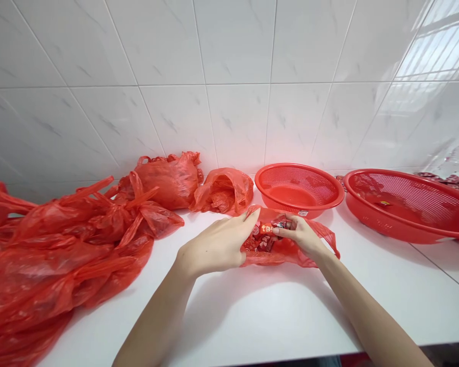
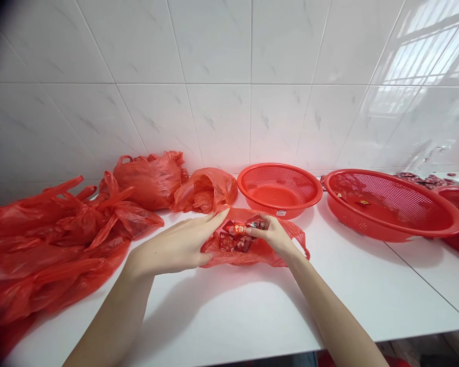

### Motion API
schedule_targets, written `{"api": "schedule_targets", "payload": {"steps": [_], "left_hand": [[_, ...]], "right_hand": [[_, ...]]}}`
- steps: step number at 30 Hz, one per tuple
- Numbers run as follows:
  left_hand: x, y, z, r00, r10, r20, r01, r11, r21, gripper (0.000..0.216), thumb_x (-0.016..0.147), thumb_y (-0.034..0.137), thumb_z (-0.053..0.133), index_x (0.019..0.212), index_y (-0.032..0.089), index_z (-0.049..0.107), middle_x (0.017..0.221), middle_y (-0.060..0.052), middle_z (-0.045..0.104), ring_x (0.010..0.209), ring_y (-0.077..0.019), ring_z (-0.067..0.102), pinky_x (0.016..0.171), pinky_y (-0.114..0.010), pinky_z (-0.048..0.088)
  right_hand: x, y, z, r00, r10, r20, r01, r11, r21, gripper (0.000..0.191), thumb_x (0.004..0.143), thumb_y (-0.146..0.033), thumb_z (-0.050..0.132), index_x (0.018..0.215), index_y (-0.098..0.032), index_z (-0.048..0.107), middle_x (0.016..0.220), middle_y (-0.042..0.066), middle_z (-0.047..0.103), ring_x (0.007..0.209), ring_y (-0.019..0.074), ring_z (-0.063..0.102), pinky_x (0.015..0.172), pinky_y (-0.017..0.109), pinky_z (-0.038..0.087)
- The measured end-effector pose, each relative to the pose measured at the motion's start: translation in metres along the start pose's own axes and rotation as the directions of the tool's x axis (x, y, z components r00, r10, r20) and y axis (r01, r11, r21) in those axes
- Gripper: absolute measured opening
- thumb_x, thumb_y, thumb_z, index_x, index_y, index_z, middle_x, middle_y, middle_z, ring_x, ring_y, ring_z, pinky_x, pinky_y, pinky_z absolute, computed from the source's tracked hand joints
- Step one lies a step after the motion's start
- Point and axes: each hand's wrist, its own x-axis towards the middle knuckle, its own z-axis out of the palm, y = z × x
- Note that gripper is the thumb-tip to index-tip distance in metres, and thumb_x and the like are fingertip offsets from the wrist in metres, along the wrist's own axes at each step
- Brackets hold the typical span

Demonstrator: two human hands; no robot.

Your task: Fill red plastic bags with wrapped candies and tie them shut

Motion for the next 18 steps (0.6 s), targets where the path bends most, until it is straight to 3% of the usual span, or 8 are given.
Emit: {"api": "schedule_targets", "payload": {"steps": [6, 8, 13, 18], "left_hand": [[-0.001, -0.001, 0.001, 1.000, 0.015, -0.020, -0.015, 1.000, 0.005, 0.075, 0.077, 0.019, 0.053, 0.149, 0.020, 0.034, 0.129, -0.013, 0.064, 0.079, -0.0238, 0.068, 0.055, -0.028, 0.037], [-0.002, -0.001, 0.001, 0.999, 0.025, -0.028, -0.025, 1.000, 0.012, 0.073, 0.079, 0.020, 0.053, 0.150, 0.018, 0.034, 0.130, -0.014, 0.064, 0.080, -0.0245, 0.068, 0.055, -0.029, 0.037], [-0.003, -0.001, 0.002, 0.998, 0.038, -0.055, -0.038, 0.999, 0.007, 0.071, 0.080, 0.022, 0.053, 0.148, 0.017, 0.037, 0.127, -0.014, 0.065, 0.078, -0.0244, 0.068, 0.055, -0.029, 0.038], [-0.005, 0.001, 0.001, 0.997, 0.044, -0.057, -0.042, 0.998, 0.039, 0.073, 0.077, 0.018, 0.053, 0.148, 0.016, 0.037, 0.125, -0.013, 0.066, 0.082, -0.0242, 0.067, 0.055, -0.028, 0.039]], "right_hand": [[0.000, 0.000, -0.002, 0.992, -0.025, -0.121, 0.009, 0.991, -0.130, 0.037, 0.073, -0.046, 0.077, 0.096, -0.017, 0.069, 0.080, 0.002, 0.068, 0.065, 0.0161, 0.058, 0.066, 0.032, 0.049], [0.001, 0.001, -0.003, 0.994, -0.032, -0.104, 0.011, 0.980, -0.201, 0.036, 0.076, -0.046, 0.074, 0.096, -0.017, 0.070, 0.078, 0.001, 0.068, 0.061, 0.0156, 0.056, 0.064, 0.032, 0.047], [0.005, 0.014, -0.002, 0.989, -0.138, -0.060, 0.099, 0.897, -0.432, 0.022, 0.080, -0.035, 0.067, 0.092, -0.017, 0.067, 0.086, 0.005, 0.071, 0.077, 0.0214, 0.063, 0.072, 0.033, 0.048], [0.006, 0.026, 0.003, 0.985, -0.169, 0.041, 0.165, 0.837, -0.522, 0.017, 0.085, -0.022, 0.056, 0.099, -0.018, 0.064, 0.091, 0.005, 0.072, 0.080, 0.0210, 0.064, 0.072, 0.032, 0.047]]}}
